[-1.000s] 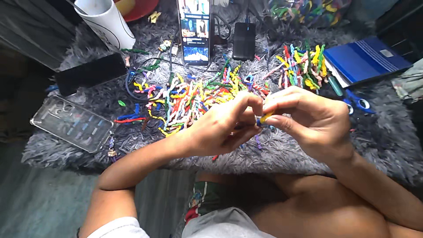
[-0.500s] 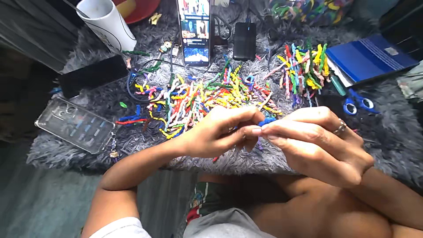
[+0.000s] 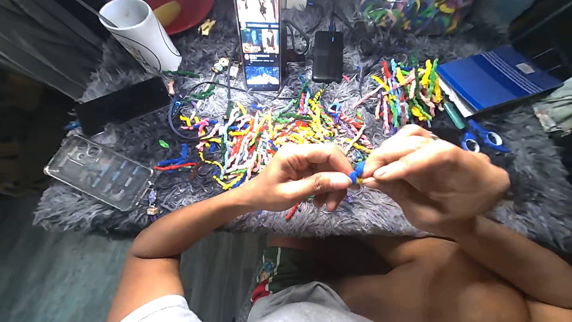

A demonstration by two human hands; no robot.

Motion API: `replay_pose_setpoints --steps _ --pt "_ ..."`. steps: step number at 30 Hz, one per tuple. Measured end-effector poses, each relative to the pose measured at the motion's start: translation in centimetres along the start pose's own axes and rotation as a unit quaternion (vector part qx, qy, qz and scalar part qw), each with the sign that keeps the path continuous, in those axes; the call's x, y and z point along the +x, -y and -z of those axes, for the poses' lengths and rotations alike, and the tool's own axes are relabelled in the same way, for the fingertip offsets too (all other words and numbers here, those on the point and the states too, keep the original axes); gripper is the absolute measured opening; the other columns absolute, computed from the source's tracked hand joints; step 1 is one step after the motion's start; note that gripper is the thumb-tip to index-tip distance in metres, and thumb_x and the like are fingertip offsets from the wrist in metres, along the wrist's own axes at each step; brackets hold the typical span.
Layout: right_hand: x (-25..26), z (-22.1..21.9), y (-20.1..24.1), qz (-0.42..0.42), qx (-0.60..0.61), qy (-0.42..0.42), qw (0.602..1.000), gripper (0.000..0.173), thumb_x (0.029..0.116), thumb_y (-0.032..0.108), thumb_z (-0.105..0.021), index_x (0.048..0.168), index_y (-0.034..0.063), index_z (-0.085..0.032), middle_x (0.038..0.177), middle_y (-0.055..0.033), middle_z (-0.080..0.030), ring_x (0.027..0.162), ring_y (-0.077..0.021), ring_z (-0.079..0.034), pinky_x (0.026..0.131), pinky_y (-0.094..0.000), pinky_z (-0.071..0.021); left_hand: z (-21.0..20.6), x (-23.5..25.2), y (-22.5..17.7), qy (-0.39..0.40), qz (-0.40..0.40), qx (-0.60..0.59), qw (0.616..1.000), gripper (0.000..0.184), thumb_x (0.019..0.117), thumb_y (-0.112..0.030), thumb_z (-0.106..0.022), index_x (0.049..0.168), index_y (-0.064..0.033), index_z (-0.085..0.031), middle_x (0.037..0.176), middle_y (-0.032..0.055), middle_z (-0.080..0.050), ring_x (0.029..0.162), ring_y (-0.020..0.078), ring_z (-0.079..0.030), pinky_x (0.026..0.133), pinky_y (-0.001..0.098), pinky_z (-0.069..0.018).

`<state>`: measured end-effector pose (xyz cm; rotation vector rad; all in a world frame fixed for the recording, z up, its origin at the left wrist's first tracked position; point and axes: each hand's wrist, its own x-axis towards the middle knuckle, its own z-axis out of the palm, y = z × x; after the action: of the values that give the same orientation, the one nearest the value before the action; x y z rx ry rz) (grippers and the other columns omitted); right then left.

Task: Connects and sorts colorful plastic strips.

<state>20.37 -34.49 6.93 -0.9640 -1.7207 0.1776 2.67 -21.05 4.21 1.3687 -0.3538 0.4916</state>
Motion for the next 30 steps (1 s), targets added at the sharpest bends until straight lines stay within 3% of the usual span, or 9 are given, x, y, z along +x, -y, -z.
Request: replay_pose_setpoints --steps 3,6,15,17,19,21,24,27,30 --pt "0.1 -0.2 -0.2 -0.119 0.171 0.015 0.978 0.01 0.0924 0.008 -0.073 0.099 0.0129 -0.067 0.096 0.0074 -0.072 0.094 -0.0029 -0.069 0.085 -0.0213 -0.0599 0.9 0.2 -0.3 0.045 -0.016 0.053 0.997 0.013 0.1022 -0.008 -0.061 0.097 0.0031 -0.066 0.082 0.0022 -0.068 0.069 -0.0027 -0.062 0.064 0.0134 -0.0537" --pt "0.0 -0.1 -1.0 -0.187 0.256 0.056 0.947 0.012 0.09 0.007 -0.073 0.097 0.0131 -0.067 0.093 0.0067 -0.071 0.089 -0.0029 -0.07 0.081 -0.0206 -0.0607 1.8 0.6 -0.7 0.097 -0.035 0.141 0.985 0.01 0.097 -0.001 -0.064 0.092 0.0071 -0.066 0.079 0.0046 -0.067 0.074 -0.0018 -0.063 0.068 0.0131 -0.0537" --pt "-1.3 -0.8 -4.2 -0.228 0.447 0.159 0.85 0.01 0.0913 0.002 -0.072 0.098 0.0086 -0.07 0.092 0.0025 -0.074 0.088 -0.0044 -0.071 0.081 -0.0215 -0.0599 2.0 1.0 -1.0 0.184 -0.052 0.239 0.952 0.013 0.0938 -0.005 -0.069 0.087 0.004 -0.075 0.074 0.0055 -0.068 0.073 -0.0004 -0.06 0.066 0.014 -0.0457" --pt "-1.5 -0.9 -4.5 -0.244 0.411 0.174 0.861 0.009 0.0904 -0.001 -0.071 0.094 0.0073 -0.069 0.091 0.003 -0.075 0.087 -0.0031 -0.071 0.08 -0.0206 -0.0597 2.2 0.9 -1.3 0.21 -0.027 0.312 0.926 0.014 0.0934 -0.008 -0.069 0.086 0.0008 -0.077 0.07 0.0038 -0.067 0.067 0.0015 -0.06 0.061 0.0164 -0.0447" --pt "-1.4 -0.9 -4.1 -0.232 0.275 0.183 0.915 0.005 0.0905 0.0 -0.069 0.092 0.0046 -0.068 0.088 0.0036 -0.072 0.085 -0.0005 -0.069 0.08 -0.0181 -0.0586 2.2 0.7 -1.4 0.22 0.015 0.418 0.881 0.016 0.0933 -0.014 -0.067 0.085 -0.006 -0.079 0.067 0.0003 -0.067 0.063 0.004 -0.061 0.057 0.0211 -0.045" --pt "-1.2 -0.8 -3.2 -0.178 0.073 0.166 0.967 0.003 0.0909 0.004 -0.068 0.092 0.0032 -0.07 0.089 0.0015 -0.072 0.086 -0.0006 -0.069 0.08 -0.0172 -0.0582 2.0 0.3 -1.2 0.179 0.042 0.529 0.829 0.018 0.0933 -0.017 -0.064 0.082 -0.011 -0.077 0.063 -0.0013 -0.064 0.058 0.0093 -0.061 0.054 0.0277 -0.0454" --pt "-1.0 -1.1 -2.4 -0.063 -0.122 0.095 0.986 0.009 0.0939 0.005 -0.064 0.09 0.0006 -0.071 0.091 -0.0075 -0.073 0.09 -0.0108 -0.068 0.084 -0.0233 -0.0553 1.6 0.3 -0.7 0.095 0.046 0.618 0.779 0.021 0.0968 -0.016 -0.058 0.079 -0.0086 -0.066 0.056 0.0008 -0.053 0.051 0.016 -0.055 0.047 0.0336 -0.0401" --pt "-0.7 -1.1 -1.9 0.037 -0.212 0.051 0.975 0.012 0.0969 0.001 -0.062 0.089 -0.0015 -0.07 0.093 -0.0145 -0.075 0.092 -0.0205 -0.07 0.083 -0.0284 -0.0544 1.1 0.4 -0.7 0.027 0.045 0.588 0.807 0.02 0.1014 -0.014 -0.056 0.088 -0.0045 -0.066 0.059 0.0005 -0.055 0.05 0.011 -0.052 0.05 0.029 -0.0401" --pt "-0.8 -0.4 -1.2 0.103 -0.247 0.044 0.962 0.008 0.0984 0.0 -0.061 0.095 -0.0011 -0.067 0.098 -0.0158 -0.075 0.098 -0.0222 -0.07 0.089 -0.0291 -0.0547 1.1 0.7 -1.5 0.002 0.077 0.396 0.915 0.013 0.1045 -0.007 -0.054 0.101 0.0033 -0.06 0.072 0.0005 -0.063 0.061 0.0 -0.06 0.059 0.0151 -0.0529"
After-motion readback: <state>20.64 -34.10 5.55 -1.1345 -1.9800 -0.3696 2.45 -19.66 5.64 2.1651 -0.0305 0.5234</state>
